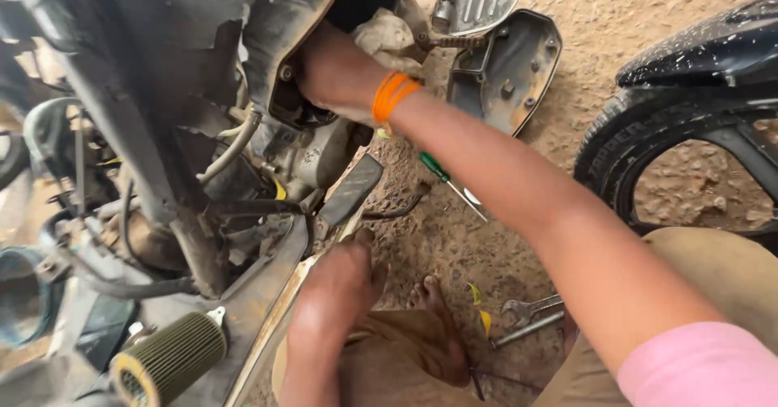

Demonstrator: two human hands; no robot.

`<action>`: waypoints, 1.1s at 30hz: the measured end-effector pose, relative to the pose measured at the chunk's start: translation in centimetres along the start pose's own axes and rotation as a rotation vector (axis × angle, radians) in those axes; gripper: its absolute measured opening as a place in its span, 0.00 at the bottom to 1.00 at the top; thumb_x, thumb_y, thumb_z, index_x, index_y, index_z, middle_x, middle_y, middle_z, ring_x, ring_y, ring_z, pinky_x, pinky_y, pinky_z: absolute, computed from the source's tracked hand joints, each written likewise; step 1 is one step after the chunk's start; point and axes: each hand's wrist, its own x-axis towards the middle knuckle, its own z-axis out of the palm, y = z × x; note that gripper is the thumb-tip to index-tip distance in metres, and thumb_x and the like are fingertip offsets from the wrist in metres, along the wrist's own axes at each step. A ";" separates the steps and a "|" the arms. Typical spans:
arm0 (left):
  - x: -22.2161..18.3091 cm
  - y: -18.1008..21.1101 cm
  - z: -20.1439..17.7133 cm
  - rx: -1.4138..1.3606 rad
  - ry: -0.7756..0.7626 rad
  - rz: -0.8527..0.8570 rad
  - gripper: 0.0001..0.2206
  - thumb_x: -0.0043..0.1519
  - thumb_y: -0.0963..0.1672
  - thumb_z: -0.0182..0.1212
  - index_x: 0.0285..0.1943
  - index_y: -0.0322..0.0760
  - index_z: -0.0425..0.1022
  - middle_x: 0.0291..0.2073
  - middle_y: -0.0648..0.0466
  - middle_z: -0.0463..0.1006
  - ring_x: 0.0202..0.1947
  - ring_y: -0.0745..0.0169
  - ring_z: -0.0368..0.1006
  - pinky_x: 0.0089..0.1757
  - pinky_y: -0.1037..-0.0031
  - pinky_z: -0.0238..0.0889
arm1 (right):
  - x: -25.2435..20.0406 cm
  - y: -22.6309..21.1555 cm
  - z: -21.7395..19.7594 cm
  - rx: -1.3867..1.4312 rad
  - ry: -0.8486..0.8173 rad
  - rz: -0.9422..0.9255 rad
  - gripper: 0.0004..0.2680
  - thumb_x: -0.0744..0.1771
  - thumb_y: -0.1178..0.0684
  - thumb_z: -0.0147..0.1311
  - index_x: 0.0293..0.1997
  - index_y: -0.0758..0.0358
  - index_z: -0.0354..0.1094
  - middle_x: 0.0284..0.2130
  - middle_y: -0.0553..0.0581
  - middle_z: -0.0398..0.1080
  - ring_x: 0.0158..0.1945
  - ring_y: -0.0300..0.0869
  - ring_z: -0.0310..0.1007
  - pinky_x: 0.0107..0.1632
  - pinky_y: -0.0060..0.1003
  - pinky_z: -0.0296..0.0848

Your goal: Cleaning and assembling motorcycle engine and air intake components.

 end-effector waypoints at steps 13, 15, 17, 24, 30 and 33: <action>2.3 0.6 0.2 0.009 -0.106 -0.118 0.22 0.59 0.50 0.63 0.57 0.33 0.69 0.39 0.34 0.80 0.43 0.33 0.77 0.44 0.50 0.70 | -3.6 -0.4 -5.7 1.673 0.590 0.625 0.05 0.65 0.63 0.58 0.43 0.72 0.72 0.39 0.64 0.76 0.42 0.49 0.77 0.50 0.46 0.77; 2.6 0.7 0.2 0.021 -0.106 -0.124 0.22 0.60 0.50 0.63 0.57 0.33 0.69 0.39 0.35 0.80 0.43 0.34 0.77 0.44 0.51 0.70 | -2.5 -1.5 -5.2 1.435 0.552 0.624 0.09 0.62 0.63 0.61 0.46 0.71 0.72 0.39 0.62 0.76 0.43 0.47 0.77 0.51 0.42 0.77; 2.3 0.7 0.2 0.036 -0.129 -0.135 0.23 0.60 0.51 0.63 0.58 0.34 0.69 0.39 0.35 0.80 0.43 0.34 0.77 0.45 0.51 0.70 | -1.8 -2.4 -3.8 1.203 0.516 0.637 0.14 0.59 0.64 0.63 0.49 0.70 0.72 0.39 0.59 0.77 0.44 0.44 0.78 0.52 0.39 0.78; 2.5 0.1 0.5 0.008 -0.114 -0.107 0.23 0.59 0.50 0.64 0.59 0.35 0.68 0.37 0.34 0.80 0.40 0.33 0.77 0.42 0.51 0.71 | 0.3 -2.1 -0.6 0.617 0.563 0.229 0.15 0.61 0.59 0.66 0.52 0.68 0.70 0.46 0.66 0.76 0.49 0.56 0.77 0.55 0.42 0.74; 1.9 1.0 -0.6 0.002 -0.131 -0.125 0.22 0.60 0.50 0.63 0.57 0.34 0.69 0.37 0.35 0.80 0.40 0.33 0.77 0.42 0.50 0.70 | 0.7 -0.6 0.3 0.097 0.418 0.074 0.12 0.63 0.54 0.64 0.49 0.64 0.71 0.43 0.65 0.75 0.45 0.62 0.75 0.51 0.52 0.72; 2.5 0.8 0.5 0.002 -0.089 -0.090 0.20 0.60 0.50 0.63 0.54 0.33 0.71 0.37 0.35 0.80 0.41 0.33 0.77 0.43 0.50 0.70 | 0.9 2.6 -0.6 0.072 0.254 0.093 0.09 0.65 0.53 0.63 0.47 0.62 0.73 0.41 0.64 0.76 0.43 0.58 0.76 0.49 0.52 0.72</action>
